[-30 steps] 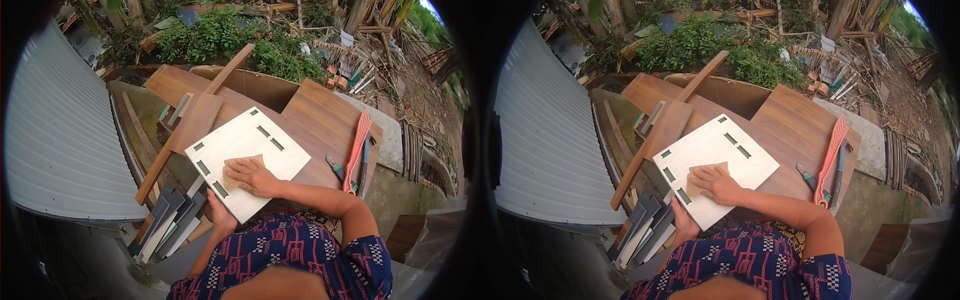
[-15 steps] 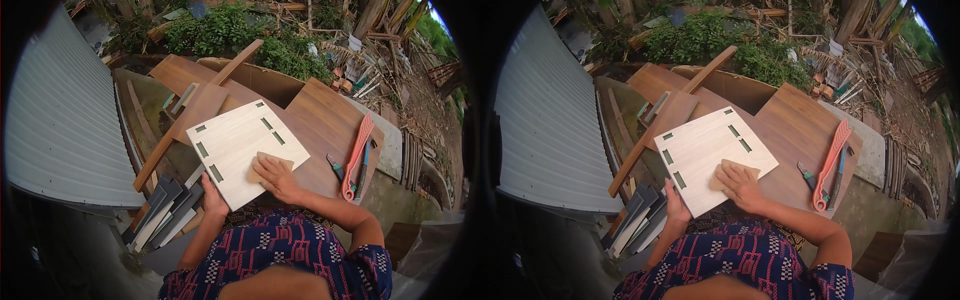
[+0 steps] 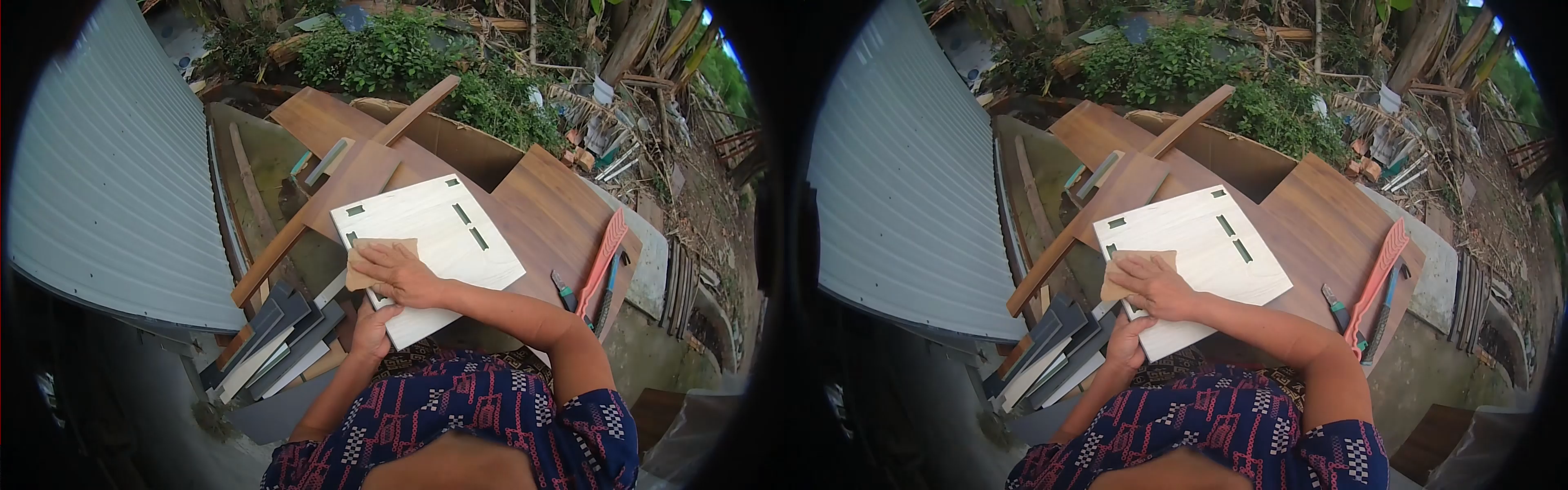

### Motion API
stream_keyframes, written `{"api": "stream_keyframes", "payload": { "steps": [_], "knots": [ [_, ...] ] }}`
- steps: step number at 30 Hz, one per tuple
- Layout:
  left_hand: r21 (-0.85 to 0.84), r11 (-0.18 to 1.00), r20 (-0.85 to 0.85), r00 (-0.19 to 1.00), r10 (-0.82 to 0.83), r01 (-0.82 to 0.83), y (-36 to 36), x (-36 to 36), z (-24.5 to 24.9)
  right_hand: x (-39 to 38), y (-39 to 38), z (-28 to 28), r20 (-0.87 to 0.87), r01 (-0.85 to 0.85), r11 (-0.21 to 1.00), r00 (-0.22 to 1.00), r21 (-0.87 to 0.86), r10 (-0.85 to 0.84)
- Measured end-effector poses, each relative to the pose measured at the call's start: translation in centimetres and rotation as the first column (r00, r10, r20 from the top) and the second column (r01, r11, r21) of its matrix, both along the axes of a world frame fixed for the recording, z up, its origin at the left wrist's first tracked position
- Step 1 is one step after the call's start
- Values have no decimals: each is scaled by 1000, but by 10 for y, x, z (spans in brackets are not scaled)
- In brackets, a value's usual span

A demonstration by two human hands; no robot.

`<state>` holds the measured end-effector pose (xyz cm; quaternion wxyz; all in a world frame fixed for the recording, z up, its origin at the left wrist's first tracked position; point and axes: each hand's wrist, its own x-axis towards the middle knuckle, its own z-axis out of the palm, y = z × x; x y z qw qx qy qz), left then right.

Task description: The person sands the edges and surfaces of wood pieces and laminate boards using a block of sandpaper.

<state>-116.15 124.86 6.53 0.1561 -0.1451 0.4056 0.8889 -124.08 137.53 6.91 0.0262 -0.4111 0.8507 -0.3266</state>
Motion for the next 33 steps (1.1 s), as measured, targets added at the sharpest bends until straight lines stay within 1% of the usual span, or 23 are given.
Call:
{"api": "stream_keyframes", "payload": {
  "steps": [1,3,4,5,7,8,9,10,12,14,16,19,20,21,22,23,25,26,29,30,31,32,33],
  "knots": [
    [3,1000,-4,1000,-7,7,0,0,0,2,-13,0,9,-70,997,997,-25,71],
    [4,1000,-10,1000,-17,17,0,2,0,-26,-18,-1,-48,-89,994,995,-56,86],
    [-34,999,6,1000,-12,12,-1,2,-1,-44,-17,-5,-16,25,998,1000,-58,-26],
    [-24,1000,2,1000,-9,9,0,2,-2,-65,-14,-12,14,134,989,991,-56,-134],
    [-4,1000,-9,1000,4,-4,2,2,-2,-105,6,-37,-43,359,933,932,-20,-360],
    [-8,1000,-23,1000,-1,1,2,2,-4,-116,22,-33,26,438,894,897,97,-442],
    [-12,1000,-20,1000,6,-6,2,2,-3,-125,36,-41,5,540,811,832,224,-555],
    [-15,1000,-18,1000,16,-16,3,2,-1,-130,53,-54,-5,595,766,791,244,-612],
    [18,999,1,999,45,-45,2,2,-1,-120,82,-57,22,632,734,754,247,-657],
    [39,996,51,995,81,-83,3,-1,-8,-96,99,-60,32,600,768,783,224,-622],
    [69,990,86,990,116,-122,3,-2,-9,-49,98,-51,29,496,859,864,131,-503],
    [116,986,75,991,108,-117,8,-6,5,29,84,-6,25,211,977,977,7,-211],
    [137,985,56,994,94,-101,9,-7,10,53,80,13,1,151,986,989,69,-151],
    [157,984,35,996,79,-84,10,-9,17,70,79,28,-10,99,992,995,82,-98],
    [147,986,56,996,73,-80,12,-11,25,83,75,40,-21,119,992,993,52,-118],
    [124,990,26,997,66,-69,15,-13,28,92,75,48,-34,141,990,990,21,-140],
    [75,996,-34,999,42,-39,21,-17,34,92,81,39,-168,239,971,956,-30,-240],
    [62,998,-70,998,10,-6,24,-18,45,92,85,33,-234,285,957,928,-60,-291],
    [81,986,-200,971,-129,148,30,-17,77,91,89,32,-338,395,887,822,-238,-457],
    [38,963,-255,935,-247,265,25,-19,87,91,92,35,-347,404,868,801,-288,-488],
    [-77,921,-290,876,-386,381,15,-24,92,90,95,39,-353,412,848,779,-335,-518],
    [-347,832,-375,749,-546,433,-3,-40,89,89,100,43,-359,416,825,756,-381,-547],
    [-598,688,-401,590,-701,412,-16,-56,88,87,106,44,-361,408,820,753,-401,-551]
  ]
}}
